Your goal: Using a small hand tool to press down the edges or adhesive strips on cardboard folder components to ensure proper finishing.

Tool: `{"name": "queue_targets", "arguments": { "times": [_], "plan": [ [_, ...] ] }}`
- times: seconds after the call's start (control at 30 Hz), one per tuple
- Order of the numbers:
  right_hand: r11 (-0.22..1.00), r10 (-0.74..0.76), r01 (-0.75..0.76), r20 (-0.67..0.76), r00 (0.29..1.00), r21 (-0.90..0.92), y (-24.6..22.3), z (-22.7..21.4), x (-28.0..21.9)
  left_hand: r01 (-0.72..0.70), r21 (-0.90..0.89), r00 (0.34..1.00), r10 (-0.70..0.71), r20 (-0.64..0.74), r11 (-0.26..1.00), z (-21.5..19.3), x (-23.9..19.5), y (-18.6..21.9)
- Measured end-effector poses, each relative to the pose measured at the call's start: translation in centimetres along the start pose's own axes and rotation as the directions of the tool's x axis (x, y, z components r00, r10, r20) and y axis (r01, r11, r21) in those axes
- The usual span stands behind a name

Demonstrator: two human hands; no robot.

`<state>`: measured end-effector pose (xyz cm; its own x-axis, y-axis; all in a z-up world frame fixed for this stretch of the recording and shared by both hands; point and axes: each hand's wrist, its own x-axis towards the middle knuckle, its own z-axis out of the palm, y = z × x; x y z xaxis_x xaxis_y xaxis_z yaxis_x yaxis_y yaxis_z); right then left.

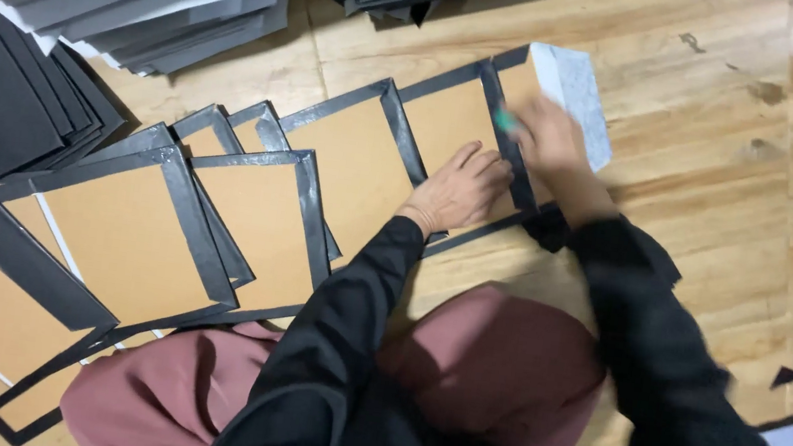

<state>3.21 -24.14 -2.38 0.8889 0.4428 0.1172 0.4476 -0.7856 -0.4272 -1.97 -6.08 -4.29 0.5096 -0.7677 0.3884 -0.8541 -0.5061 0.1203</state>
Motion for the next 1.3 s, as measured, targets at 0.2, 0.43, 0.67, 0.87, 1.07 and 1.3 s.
{"name": "queue_targets", "arguments": {
  "times": [0.2,0.43,0.67,0.87,1.07,1.3],
  "plan": [
    [0.991,0.055,-0.051,0.032,0.998,-0.124,-2.9,-1.8,-10.4,0.049,0.001,0.999,-0.049,-0.005,0.999,0.1,0.1,0.8],
    [0.956,-0.184,0.148,-0.123,0.975,-0.254,-6.9,-4.0,-12.7,0.101,0.108,0.959,-0.125,0.254,0.989,-1.6,-1.8,1.6],
    [0.999,0.029,-0.032,-0.162,0.986,-0.017,1.3,1.5,-21.0,0.225,0.093,0.939,-0.242,0.244,0.97,-4.1,-5.1,1.8],
    [0.871,0.479,-0.49,-0.261,0.838,0.023,1.1,-2.6,-30.7,0.473,0.028,0.86,-0.468,0.205,0.881,-8.1,-6.7,2.5],
    [0.786,0.553,-0.386,-0.272,0.787,0.483,1.9,-6.8,-23.8,0.768,0.096,0.622,-0.773,0.127,0.633,-9.1,-8.9,5.5],
    [0.933,0.077,-0.033,-0.109,0.991,0.36,-11.0,-1.0,0.1,0.822,0.072,0.547,-0.818,0.179,0.566,-11.5,-11.9,8.8]
  ]
}}
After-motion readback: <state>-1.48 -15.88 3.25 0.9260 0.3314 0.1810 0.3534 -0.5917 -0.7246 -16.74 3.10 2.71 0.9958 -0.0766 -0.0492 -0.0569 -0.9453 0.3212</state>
